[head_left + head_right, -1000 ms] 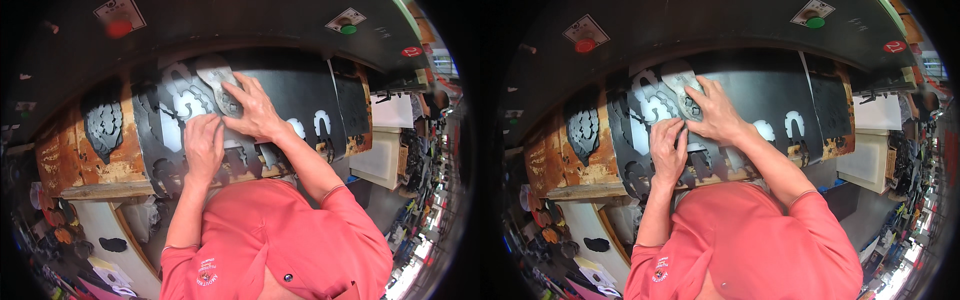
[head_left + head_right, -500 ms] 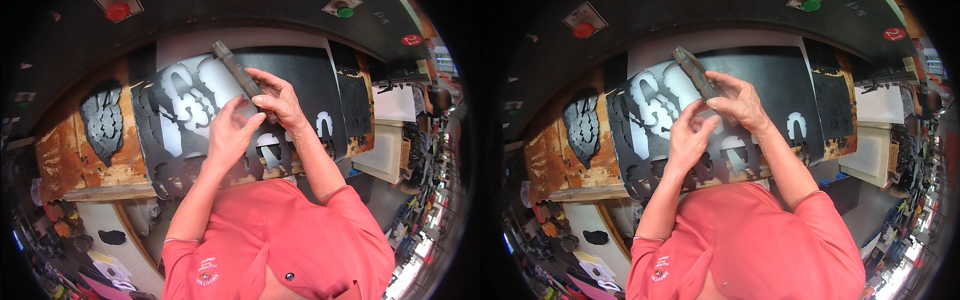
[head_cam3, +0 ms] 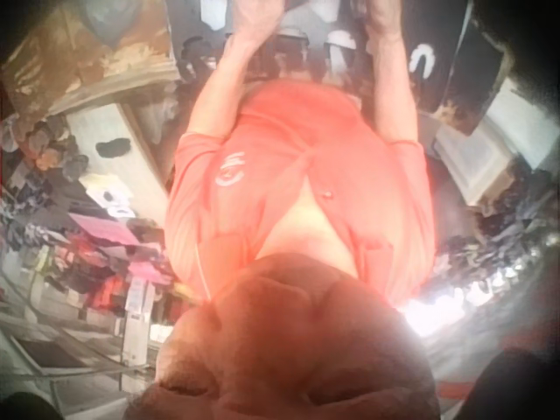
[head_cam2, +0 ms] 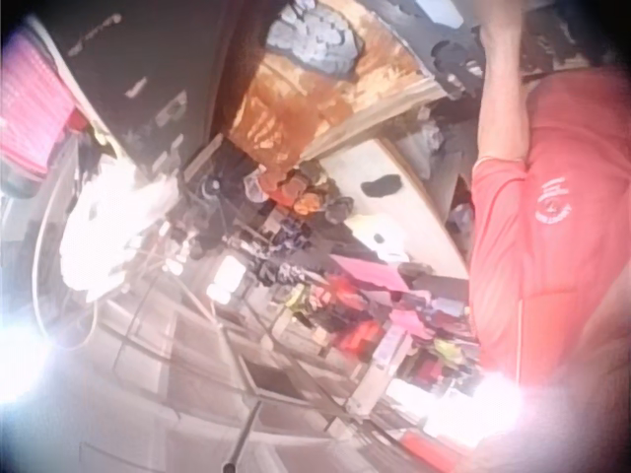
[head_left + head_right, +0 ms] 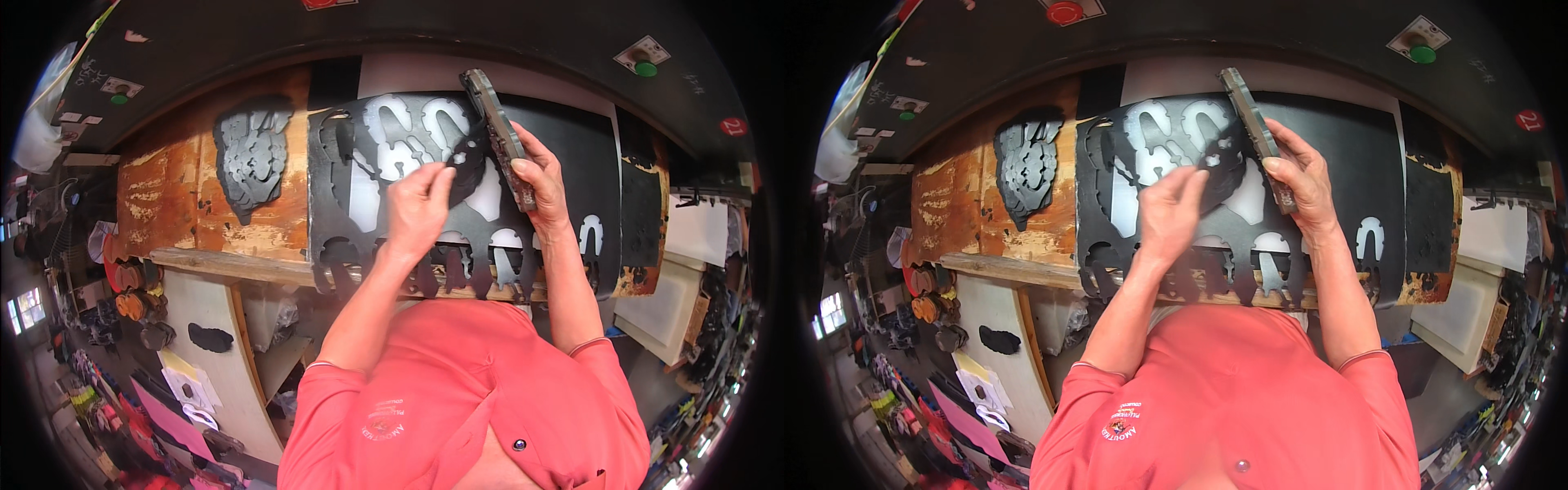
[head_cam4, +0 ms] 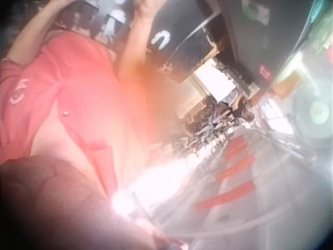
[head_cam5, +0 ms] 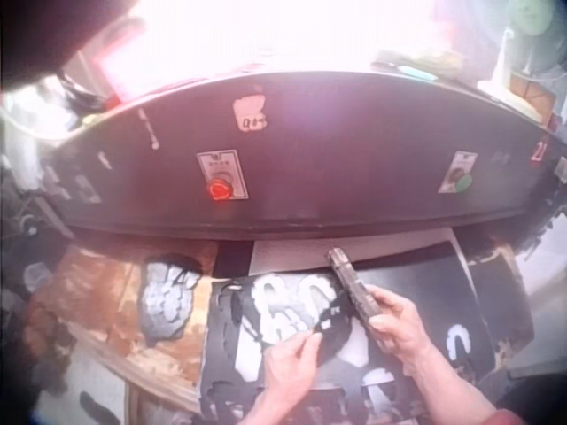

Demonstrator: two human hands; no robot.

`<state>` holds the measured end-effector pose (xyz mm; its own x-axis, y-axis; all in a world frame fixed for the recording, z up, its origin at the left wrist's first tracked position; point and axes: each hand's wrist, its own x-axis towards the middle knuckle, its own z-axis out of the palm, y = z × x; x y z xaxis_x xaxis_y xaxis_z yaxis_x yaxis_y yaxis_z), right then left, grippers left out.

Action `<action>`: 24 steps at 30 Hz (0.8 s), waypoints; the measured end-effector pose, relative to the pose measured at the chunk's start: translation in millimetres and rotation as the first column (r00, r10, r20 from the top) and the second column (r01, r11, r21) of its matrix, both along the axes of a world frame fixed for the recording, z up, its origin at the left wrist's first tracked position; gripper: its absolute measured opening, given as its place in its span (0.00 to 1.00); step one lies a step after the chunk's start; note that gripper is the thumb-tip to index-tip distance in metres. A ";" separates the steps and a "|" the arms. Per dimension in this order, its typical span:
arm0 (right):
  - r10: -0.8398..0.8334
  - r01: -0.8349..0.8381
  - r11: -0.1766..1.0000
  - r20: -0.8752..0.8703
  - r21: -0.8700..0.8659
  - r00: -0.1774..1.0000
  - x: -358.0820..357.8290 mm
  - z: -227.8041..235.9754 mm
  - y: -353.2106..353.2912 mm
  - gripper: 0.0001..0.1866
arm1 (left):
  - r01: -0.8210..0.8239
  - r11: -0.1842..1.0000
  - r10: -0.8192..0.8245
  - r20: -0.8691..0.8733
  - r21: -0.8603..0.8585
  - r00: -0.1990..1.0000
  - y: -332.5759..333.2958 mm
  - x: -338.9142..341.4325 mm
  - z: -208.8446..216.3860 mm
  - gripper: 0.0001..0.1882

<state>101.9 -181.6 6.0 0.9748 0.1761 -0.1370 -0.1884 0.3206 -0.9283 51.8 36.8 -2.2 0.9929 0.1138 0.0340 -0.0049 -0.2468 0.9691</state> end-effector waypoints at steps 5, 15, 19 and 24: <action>0.026 -0.025 0.999 0.016 -0.036 1.000 0.5 -1.1 -0.3 0.43 | -0.134 0.991 0.135 -0.075 0.024 0.988 61.2 6.0 20.9 0.10; 0.006 -0.007 1.000 0.025 0.005 1.000 -3.3 -3.9 -1.5 0.44 | -0.427 0.902 0.430 -0.151 0.054 0.890 146.5 -1.1 34.6 0.10; 0.043 -0.043 0.999 0.037 0.010 0.998 -3.3 -4.0 -0.5 0.44 | -0.394 0.881 0.444 -0.171 0.260 0.880 205.8 4.2 25.4 0.13; 0.052 -0.049 0.998 0.069 -0.037 0.996 -0.7 -5.9 1.6 0.44 | -0.518 0.809 0.575 -0.188 0.277 0.797 229.5 15.9 7.5 0.15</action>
